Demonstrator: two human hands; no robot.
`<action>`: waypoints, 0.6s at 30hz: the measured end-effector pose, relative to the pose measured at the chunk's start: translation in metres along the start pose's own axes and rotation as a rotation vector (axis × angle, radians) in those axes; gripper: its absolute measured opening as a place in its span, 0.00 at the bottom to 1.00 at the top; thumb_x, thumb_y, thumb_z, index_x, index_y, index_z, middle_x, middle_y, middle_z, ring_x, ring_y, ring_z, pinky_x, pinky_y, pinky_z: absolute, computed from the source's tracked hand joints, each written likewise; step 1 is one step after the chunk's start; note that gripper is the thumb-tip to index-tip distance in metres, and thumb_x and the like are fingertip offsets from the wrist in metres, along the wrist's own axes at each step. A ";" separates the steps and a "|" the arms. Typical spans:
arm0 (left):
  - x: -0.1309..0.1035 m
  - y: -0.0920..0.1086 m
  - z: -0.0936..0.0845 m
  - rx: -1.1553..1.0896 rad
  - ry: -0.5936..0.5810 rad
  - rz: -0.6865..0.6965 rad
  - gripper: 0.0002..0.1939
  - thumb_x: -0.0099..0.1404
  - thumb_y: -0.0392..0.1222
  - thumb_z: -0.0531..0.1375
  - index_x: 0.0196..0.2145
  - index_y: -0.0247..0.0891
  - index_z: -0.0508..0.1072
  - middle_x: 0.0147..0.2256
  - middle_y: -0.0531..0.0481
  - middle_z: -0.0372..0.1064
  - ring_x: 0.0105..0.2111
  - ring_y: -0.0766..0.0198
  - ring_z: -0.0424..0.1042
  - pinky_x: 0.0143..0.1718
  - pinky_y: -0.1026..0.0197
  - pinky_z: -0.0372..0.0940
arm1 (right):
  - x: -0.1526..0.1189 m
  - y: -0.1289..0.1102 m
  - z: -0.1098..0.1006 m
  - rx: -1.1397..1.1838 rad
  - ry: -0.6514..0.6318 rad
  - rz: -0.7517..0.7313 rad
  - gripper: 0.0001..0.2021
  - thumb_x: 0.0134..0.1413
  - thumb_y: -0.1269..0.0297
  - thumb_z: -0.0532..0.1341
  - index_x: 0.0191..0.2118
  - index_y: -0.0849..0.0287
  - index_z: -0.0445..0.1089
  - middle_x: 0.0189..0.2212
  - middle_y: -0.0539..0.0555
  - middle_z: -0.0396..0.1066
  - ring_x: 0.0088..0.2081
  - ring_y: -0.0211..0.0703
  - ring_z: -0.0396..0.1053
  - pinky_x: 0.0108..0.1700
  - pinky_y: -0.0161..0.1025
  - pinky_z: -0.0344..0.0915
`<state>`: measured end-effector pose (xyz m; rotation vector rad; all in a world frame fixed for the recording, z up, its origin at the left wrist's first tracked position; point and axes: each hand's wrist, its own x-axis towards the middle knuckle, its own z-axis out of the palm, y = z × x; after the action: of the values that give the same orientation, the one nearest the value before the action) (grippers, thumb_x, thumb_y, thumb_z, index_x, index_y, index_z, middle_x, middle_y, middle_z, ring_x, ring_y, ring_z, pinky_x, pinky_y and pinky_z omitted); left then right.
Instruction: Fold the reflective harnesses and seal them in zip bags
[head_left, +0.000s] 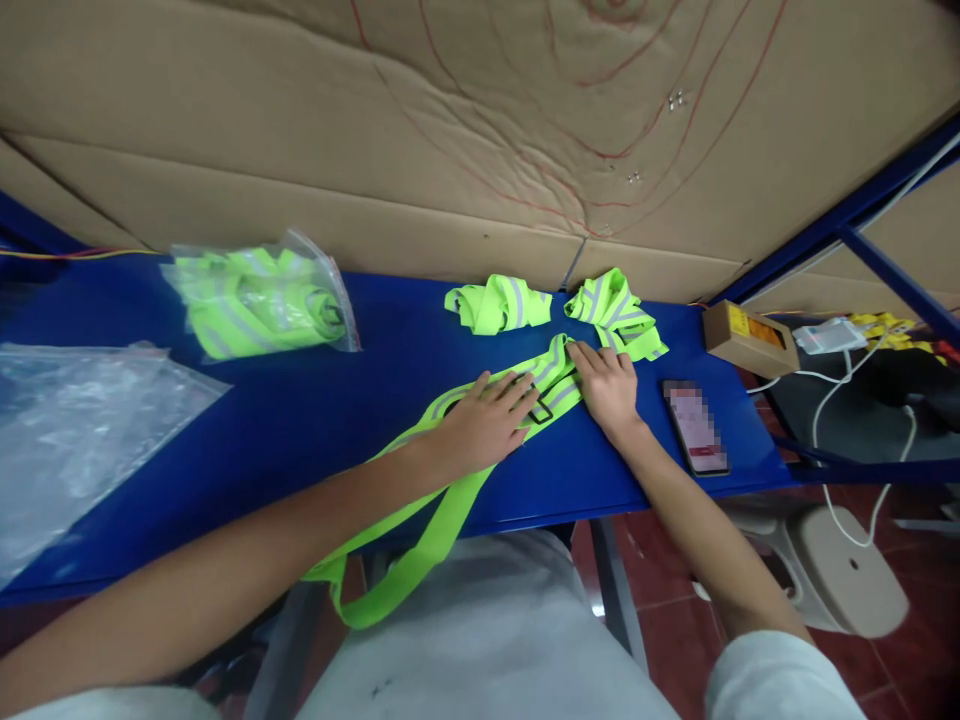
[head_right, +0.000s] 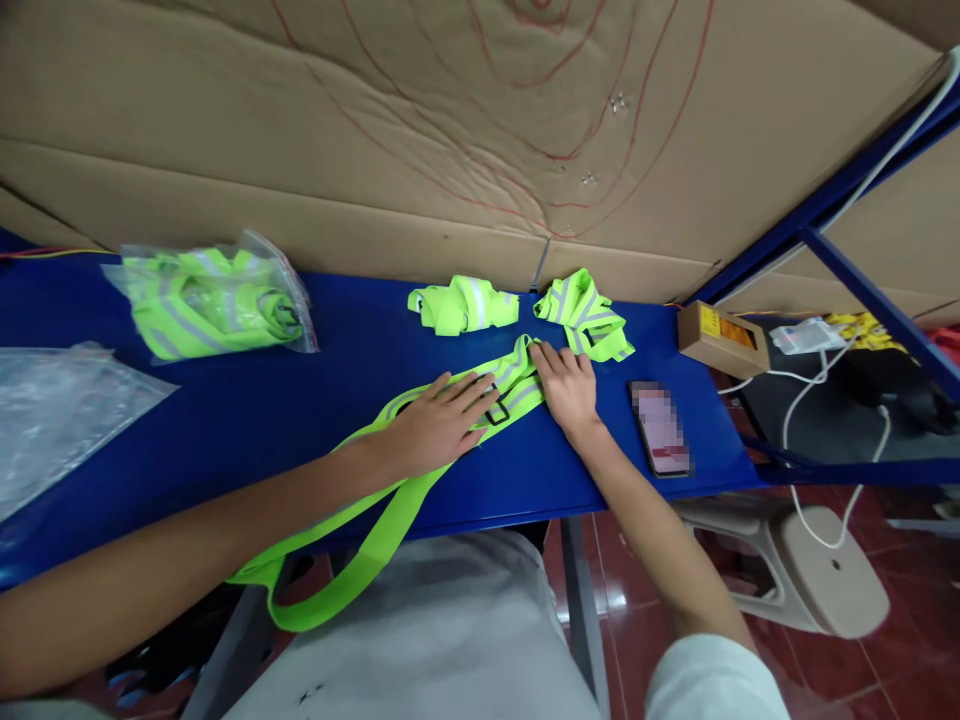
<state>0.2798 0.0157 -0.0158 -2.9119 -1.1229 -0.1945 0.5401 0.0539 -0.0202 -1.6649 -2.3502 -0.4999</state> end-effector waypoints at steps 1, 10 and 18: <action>-0.002 -0.001 0.000 -0.002 0.006 -0.021 0.27 0.78 0.49 0.47 0.68 0.38 0.65 0.71 0.41 0.53 0.70 0.43 0.57 0.68 0.36 0.56 | -0.002 0.001 0.001 -0.024 -0.016 -0.027 0.24 0.71 0.70 0.47 0.67 0.55 0.66 0.63 0.56 0.70 0.50 0.54 0.68 0.50 0.50 0.60; -0.032 -0.005 -0.002 -0.127 -0.032 -0.108 0.38 0.72 0.65 0.52 0.69 0.37 0.63 0.73 0.38 0.48 0.72 0.37 0.47 0.71 0.30 0.46 | -0.012 0.004 -0.005 0.094 -0.148 0.030 0.27 0.74 0.58 0.44 0.72 0.58 0.58 0.66 0.59 0.65 0.58 0.62 0.63 0.56 0.56 0.58; -0.051 -0.008 -0.006 -0.104 -0.063 -0.112 0.38 0.72 0.63 0.54 0.70 0.38 0.61 0.74 0.41 0.41 0.73 0.38 0.46 0.72 0.30 0.43 | 0.004 0.011 -0.011 0.431 -0.278 0.226 0.24 0.72 0.52 0.49 0.63 0.56 0.69 0.59 0.61 0.70 0.58 0.59 0.66 0.59 0.55 0.61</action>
<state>0.2358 -0.0128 -0.0166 -2.9664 -1.3260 -0.1690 0.5484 0.0567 -0.0070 -1.8355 -2.1914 0.2801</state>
